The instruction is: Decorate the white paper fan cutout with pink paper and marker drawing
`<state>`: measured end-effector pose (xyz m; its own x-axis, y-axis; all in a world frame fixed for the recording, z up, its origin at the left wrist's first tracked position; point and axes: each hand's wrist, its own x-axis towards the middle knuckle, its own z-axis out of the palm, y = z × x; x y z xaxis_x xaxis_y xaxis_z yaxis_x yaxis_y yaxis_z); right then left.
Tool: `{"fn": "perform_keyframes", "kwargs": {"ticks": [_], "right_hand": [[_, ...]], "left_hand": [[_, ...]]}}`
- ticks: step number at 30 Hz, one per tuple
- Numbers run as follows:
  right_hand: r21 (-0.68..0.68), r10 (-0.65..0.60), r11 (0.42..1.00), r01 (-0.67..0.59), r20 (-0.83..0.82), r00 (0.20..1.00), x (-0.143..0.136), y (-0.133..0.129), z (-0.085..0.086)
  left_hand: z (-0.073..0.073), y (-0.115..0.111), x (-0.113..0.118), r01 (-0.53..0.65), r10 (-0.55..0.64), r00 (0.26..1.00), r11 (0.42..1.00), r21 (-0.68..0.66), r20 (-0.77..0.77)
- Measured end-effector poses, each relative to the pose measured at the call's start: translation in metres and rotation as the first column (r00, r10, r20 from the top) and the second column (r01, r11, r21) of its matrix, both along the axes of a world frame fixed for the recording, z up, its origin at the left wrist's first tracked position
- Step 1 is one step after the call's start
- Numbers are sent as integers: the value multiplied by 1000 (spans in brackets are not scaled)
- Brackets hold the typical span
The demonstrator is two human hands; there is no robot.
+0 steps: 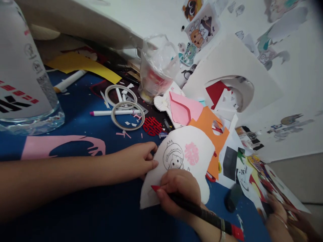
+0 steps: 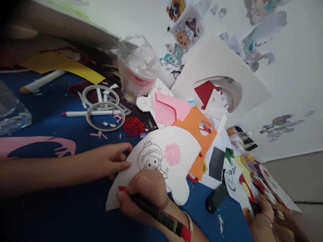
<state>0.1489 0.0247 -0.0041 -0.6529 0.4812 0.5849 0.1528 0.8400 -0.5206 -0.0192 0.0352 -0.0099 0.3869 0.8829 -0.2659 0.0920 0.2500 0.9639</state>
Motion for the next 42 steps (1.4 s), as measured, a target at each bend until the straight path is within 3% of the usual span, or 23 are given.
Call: {"fn": "perform_keyframes", "kwargs": {"ticks": [6,10,13,21,27,42], "right_hand": [[-110,86,990,-86,3,996,1,1,9],[-83,137,988,-133,49,989,2,1,15],[-87,108,991,-106,25,994,2,1,14],[145,42,988,-49,50,998,2,2,3],[151,70,986,-76,43,997,2,3,-1],[182,68,980,-74,40,997,2,5,-5]], "left_hand": [[-4,1,-1,9,-9,1000,999,39,5],[-4,1,-1,21,-21,1000,999,29,15],[-3,1,-1,23,-23,1000,999,41,-4],[1,1,-2,62,-62,998,998,-11,-28],[-1,0,-2,57,-55,998,998,40,-40],[0,1,-2,62,-62,998,998,-3,-27]]}}
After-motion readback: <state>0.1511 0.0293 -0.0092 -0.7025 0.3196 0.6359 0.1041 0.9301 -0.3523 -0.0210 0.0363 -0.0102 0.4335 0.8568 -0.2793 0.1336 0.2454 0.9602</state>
